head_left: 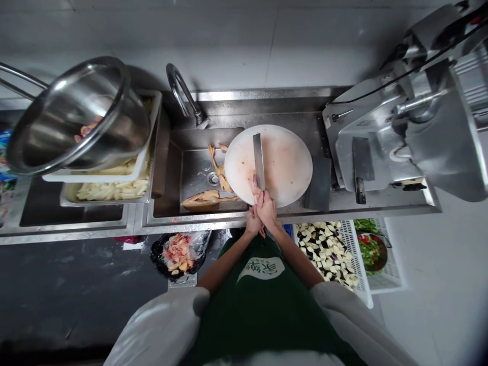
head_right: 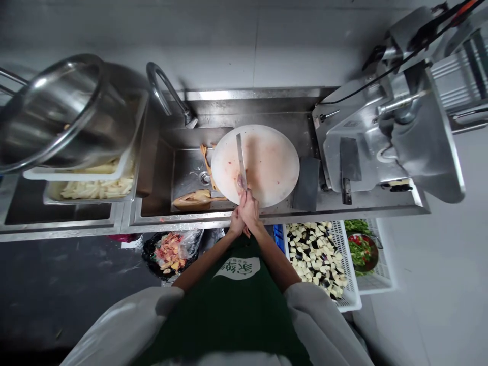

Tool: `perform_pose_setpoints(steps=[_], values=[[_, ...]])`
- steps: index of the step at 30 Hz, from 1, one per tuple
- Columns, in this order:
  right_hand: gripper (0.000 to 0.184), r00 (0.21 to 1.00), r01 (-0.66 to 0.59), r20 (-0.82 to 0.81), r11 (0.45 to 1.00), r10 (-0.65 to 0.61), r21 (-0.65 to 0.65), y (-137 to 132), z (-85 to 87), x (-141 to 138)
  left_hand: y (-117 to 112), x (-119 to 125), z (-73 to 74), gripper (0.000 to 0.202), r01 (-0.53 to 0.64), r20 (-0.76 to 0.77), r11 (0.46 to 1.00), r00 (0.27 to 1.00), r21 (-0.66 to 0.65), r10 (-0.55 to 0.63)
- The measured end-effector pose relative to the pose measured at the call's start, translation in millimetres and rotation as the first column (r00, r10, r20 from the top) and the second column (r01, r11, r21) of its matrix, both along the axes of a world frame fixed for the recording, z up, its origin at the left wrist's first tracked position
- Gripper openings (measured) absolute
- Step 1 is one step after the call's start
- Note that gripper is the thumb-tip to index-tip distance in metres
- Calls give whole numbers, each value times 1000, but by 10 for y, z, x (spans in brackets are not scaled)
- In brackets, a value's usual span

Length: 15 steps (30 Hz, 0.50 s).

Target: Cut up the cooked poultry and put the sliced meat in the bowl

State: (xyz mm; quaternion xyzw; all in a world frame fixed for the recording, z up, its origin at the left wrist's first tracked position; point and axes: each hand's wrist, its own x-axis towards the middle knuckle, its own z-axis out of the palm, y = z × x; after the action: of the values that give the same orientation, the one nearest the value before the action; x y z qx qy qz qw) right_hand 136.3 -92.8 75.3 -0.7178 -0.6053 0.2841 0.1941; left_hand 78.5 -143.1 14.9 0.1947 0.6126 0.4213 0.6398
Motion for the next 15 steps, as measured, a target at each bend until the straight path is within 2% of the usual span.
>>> perform_pose_setpoints(steps=[4, 8, 15], values=[[45, 1000, 13, 11, 1000, -13, 27, -13, 29, -22, -6, -25, 15, 40, 1, 29, 1000, 1000, 13, -1], [45, 997, 1, 78, 999, 2, -36, -25, 15, -54, -6, -37, 23, 40, 27, 25, 999, 999, 24, -28], [42, 994, -4, 109, 991, 18, -130, -60, 18, -14, 1, -57, -17, 60, 35, 31, 999, 999, 29, -36]])
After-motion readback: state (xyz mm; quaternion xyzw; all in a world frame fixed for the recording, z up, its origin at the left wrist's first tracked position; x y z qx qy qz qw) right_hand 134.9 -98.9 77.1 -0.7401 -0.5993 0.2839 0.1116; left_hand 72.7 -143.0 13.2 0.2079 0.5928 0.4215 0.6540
